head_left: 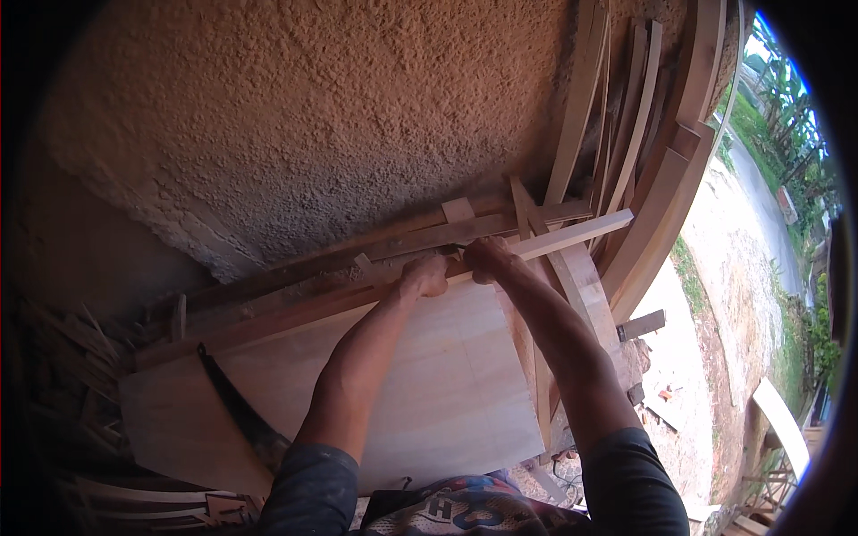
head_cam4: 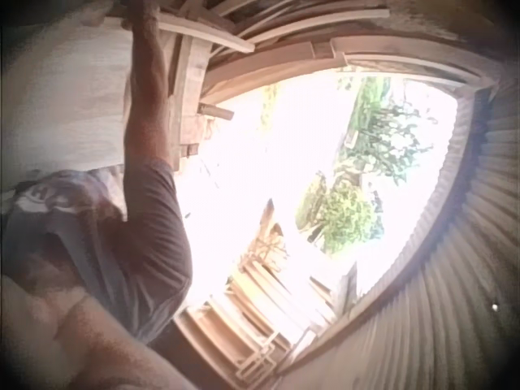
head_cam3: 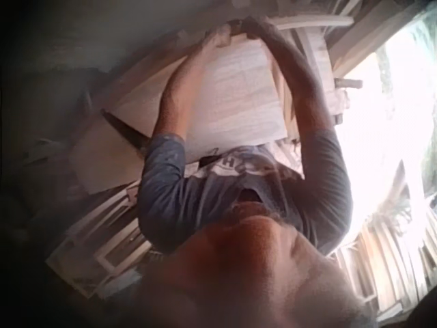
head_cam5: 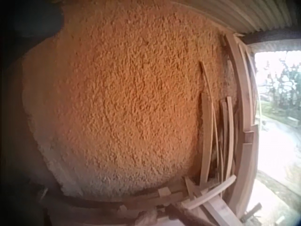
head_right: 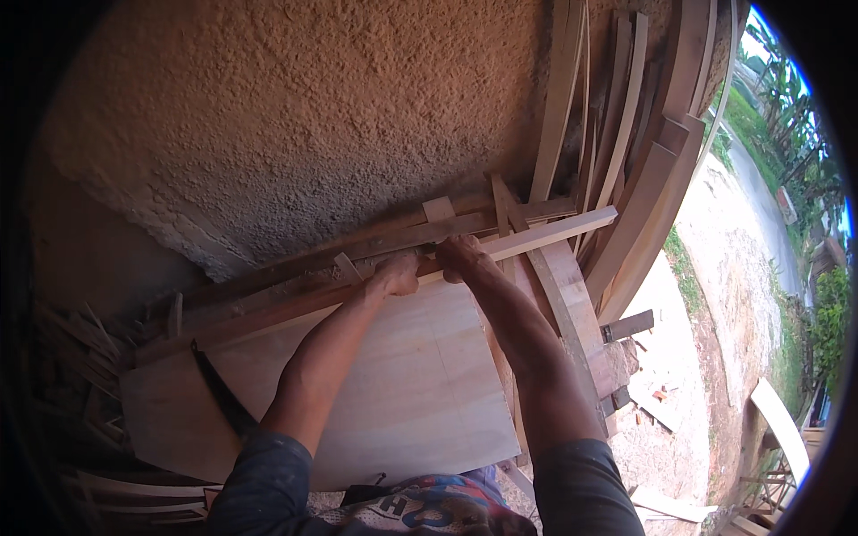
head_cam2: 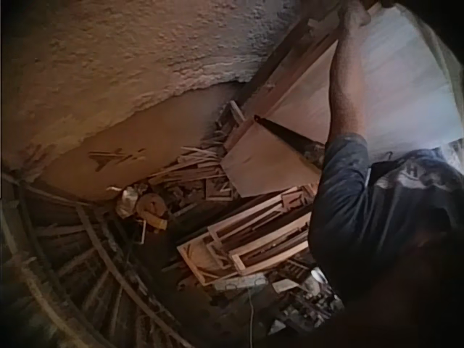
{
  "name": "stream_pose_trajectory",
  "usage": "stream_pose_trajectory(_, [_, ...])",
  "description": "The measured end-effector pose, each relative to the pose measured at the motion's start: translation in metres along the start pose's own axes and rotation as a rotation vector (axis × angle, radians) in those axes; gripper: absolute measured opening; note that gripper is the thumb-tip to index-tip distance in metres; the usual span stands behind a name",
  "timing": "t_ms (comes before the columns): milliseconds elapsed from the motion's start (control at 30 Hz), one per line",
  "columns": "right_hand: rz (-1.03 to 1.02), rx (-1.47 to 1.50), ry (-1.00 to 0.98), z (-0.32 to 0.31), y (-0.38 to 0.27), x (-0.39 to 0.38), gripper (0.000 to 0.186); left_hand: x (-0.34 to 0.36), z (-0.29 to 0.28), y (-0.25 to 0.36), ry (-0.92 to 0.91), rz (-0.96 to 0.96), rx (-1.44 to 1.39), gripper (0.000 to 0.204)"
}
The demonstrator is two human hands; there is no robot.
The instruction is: The person uses a hand saw to cut a large sheet of plywood resting on a workbench. After completing the cut, they use a pencil and a straight wooden piece to mark lines on the plywood surface.
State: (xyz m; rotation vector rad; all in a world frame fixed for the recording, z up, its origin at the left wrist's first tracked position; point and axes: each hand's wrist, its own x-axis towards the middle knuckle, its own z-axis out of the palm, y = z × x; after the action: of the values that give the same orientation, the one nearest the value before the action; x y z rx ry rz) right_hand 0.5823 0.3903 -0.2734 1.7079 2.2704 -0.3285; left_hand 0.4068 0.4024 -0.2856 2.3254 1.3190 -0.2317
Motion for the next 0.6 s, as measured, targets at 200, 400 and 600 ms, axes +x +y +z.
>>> stream_pose_trajectory(200, [-0.034,0.014,0.047,0.001,0.001,-0.003,0.027,0.001,-0.002,0.003,0.020,0.035,0.057,0.056])
stream_pose_trajectory(400, [-0.021,0.030,0.090,-0.004,0.004,-0.012,0.027,0.010,0.005,0.004,0.060,0.000,0.088,0.050])
stream_pose_trajectory(600, [-0.027,0.064,0.145,-0.011,-0.006,-0.019,0.026,0.018,0.020,-0.019,0.143,0.049,0.028,0.048])
